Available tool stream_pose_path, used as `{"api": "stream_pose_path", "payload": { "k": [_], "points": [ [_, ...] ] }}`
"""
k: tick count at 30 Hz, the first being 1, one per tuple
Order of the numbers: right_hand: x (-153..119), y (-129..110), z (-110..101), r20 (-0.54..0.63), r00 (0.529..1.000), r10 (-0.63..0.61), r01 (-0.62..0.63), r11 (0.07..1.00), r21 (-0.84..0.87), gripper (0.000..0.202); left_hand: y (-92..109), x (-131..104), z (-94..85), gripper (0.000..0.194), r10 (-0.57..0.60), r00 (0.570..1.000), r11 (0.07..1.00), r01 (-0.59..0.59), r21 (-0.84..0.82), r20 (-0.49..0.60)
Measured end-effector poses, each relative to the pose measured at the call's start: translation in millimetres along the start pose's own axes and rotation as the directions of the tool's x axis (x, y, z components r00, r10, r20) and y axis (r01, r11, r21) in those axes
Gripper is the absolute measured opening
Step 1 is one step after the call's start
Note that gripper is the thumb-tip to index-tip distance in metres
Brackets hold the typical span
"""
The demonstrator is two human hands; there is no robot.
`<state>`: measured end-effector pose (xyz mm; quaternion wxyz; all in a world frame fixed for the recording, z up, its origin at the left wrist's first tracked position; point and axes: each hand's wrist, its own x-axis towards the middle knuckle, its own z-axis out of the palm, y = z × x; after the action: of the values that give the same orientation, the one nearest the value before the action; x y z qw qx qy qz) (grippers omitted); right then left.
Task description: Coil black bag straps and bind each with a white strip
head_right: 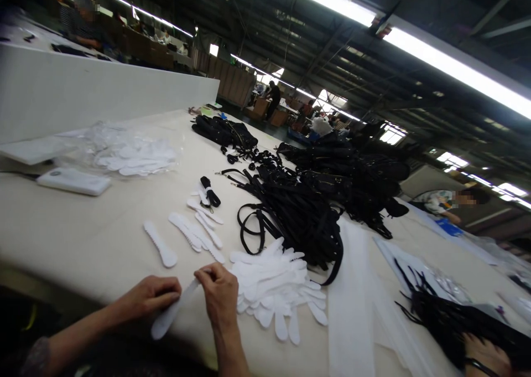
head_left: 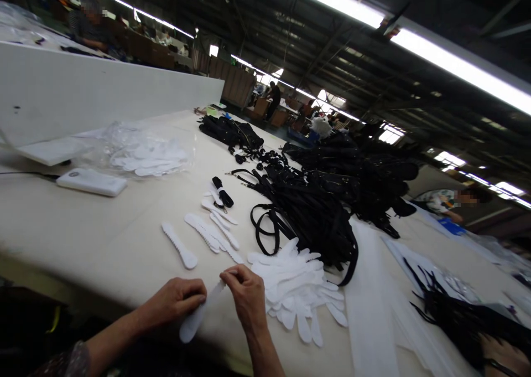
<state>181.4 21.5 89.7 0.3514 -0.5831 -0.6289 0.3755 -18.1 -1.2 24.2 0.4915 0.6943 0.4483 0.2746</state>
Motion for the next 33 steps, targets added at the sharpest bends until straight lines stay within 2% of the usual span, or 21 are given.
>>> {"api": "stream_pose_path", "payload": {
  "k": [2,4,6,8,10,11,13,14,15,17,20,23,25,28,33],
  "points": [
    [3.9,-0.2,-6.7,-0.044,0.999,-0.005,0.007,0.999,0.035,0.018,-1.6,0.4,0.5,0.022,-0.012,1.0,1.0,0.012,0.006,-0.002],
    [10.8,0.5,-23.0,-0.111,0.994,-0.012,0.018,0.998,0.055,0.021,-1.1,0.5,0.3,0.022,-0.025,0.999,0.999,0.025,-0.036,0.023],
    [20.0,4.1,-51.5,-0.199,0.98,-0.002,0.013,0.999,0.051,0.028,2.1,0.4,-1.4,0.021,-0.029,0.998,0.994,0.034,-0.108,0.05],
    [30.0,11.8,-89.1,-0.288,0.958,0.011,-0.013,1.0,-0.005,0.038,6.3,0.1,-4.2,0.021,-0.033,0.998,0.987,0.04,-0.155,0.052],
    [38.4,23.0,-127.4,-0.38,0.925,-0.012,-0.057,0.984,-0.17,0.048,9.2,0.1,-6.4,0.026,-0.035,0.999,0.984,0.04,-0.173,0.035],
    [41.1,29.1,-143.3,-0.426,0.902,-0.065,-0.072,0.952,-0.299,0.054,9.7,0.2,-6.8,0.03,-0.038,0.999,0.982,0.042,-0.182,0.03],
    [42.8,40.7,-162.5,-0.462,0.861,-0.211,-0.058,0.863,-0.502,0.064,8.8,1.1,-5.9,0.033,-0.04,0.999,0.98,0.043,-0.197,0.02],
    [41.7,45.6,-164.0,-0.449,0.851,-0.273,-0.03,0.828,-0.56,0.065,7.6,1.9,-5.0,0.032,-0.039,0.999,0.979,0.041,-0.202,0.014],
    [39.5,49.5,-159.7,-0.417,0.853,-0.313,0.012,0.812,-0.584,0.062,6.3,3.1,-4.2,0.032,-0.037,0.999,0.978,0.037,-0.204,0.005],
    [33.4,54.2,-135.9,-0.309,0.893,-0.326,0.105,0.819,-0.564,0.051,3.4,6.1,-5.0,0.031,-0.028,0.999,0.98,0.025,-0.197,-0.017],
    [24.7,52.5,-78.1,-0.107,0.954,-0.278,0.196,0.857,-0.476,0.035,-1.4,12.0,-16.3,0.032,-0.008,0.995,0.992,-0.004,-0.125,-0.095],
    [20.2,43.1,-23.6,0.048,0.962,-0.269,0.267,0.888,-0.375,0.028,-10.6,16.9,-37.4,0.03,0.034,0.971,0.999,-0.024,0.047,-0.235],
    [19.0,35.3,1.2,0.131,0.949,-0.285,0.312,0.9,-0.304,0.029,-20.4,17.9,-50.7,0.034,0.065,0.945,0.982,-0.003,0.19,-0.321],
    [17.4,25.0,20.5,0.214,0.934,-0.288,0.335,0.912,-0.236,0.029,-36.3,15.3,-62.9,0.042,0.096,0.91,0.927,0.065,0.368,-0.403],
    [12.7,18.0,23.6,0.222,0.957,-0.187,0.217,0.969,-0.121,0.026,-47.5,9.2,-68.7,0.029,0.161,0.889,0.842,0.102,0.529,-0.428]
  ]
}}
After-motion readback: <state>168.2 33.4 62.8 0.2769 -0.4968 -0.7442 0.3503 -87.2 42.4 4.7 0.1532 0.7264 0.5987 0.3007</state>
